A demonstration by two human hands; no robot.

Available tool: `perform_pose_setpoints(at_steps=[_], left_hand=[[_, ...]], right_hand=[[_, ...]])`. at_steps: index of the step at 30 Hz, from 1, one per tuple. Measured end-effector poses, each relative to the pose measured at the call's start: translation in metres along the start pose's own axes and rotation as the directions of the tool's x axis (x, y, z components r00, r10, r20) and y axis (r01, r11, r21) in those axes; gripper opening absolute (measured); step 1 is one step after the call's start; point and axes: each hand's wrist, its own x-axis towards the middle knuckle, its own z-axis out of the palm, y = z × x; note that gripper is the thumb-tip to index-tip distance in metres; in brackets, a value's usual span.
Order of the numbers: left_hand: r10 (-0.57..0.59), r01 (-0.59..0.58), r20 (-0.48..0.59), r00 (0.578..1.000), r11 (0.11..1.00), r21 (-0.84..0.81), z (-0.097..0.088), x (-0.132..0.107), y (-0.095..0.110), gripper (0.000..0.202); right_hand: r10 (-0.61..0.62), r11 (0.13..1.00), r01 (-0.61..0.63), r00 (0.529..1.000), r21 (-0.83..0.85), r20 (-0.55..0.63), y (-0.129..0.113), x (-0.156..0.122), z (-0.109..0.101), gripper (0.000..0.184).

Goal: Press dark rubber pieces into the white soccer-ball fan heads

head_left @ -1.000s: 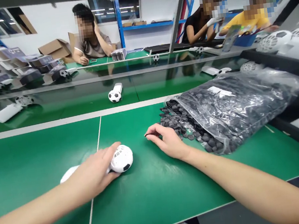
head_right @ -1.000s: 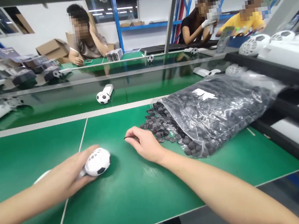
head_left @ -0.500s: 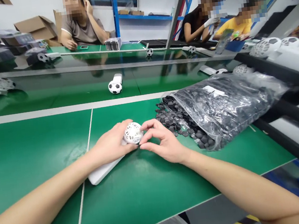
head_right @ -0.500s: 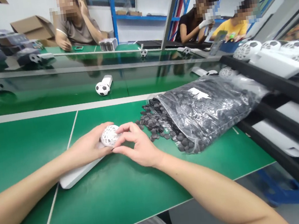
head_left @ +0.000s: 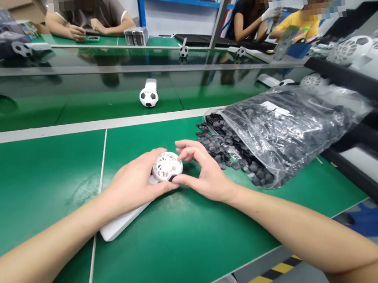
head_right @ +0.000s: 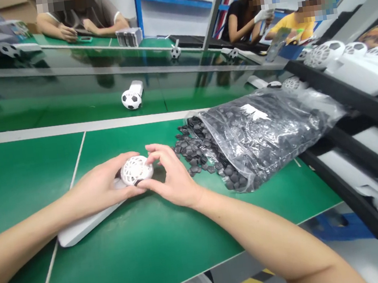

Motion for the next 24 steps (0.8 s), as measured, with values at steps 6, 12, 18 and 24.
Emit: perform_pose_setpoints(at_steps=[6, 12, 18, 24], left_hand=[[-0.014, 0.014, 0.029, 0.999, 1.000, 0.001, -0.002, -0.001, 0.005, 0.056], [-0.023, 0.023, 0.015, 1.000, 1.000, 0.004, 0.000, -0.002, 0.004, 0.058], [-0.028, 0.028, 0.004, 1.000, 1.000, 0.005, 0.002, -0.001, 0.003, 0.061], [0.000, 0.000, -0.011, 1.000, 1.000, 0.007, 0.005, -0.001, 0.000, 0.057]], right_hand=[[0.125, 0.971, -0.158, 0.974, 0.176, 0.189, 0.002, 0.003, -0.001, 0.053], [0.136, 0.975, -0.165, 0.972, 0.147, 0.190, -0.003, 0.004, -0.002, 0.048], [0.126, 0.985, -0.144, 0.976, 0.091, 0.175, -0.006, 0.004, -0.003, 0.047], [0.096, 0.995, -0.099, 0.982, 0.011, 0.165, -0.009, 0.003, -0.002, 0.045]])
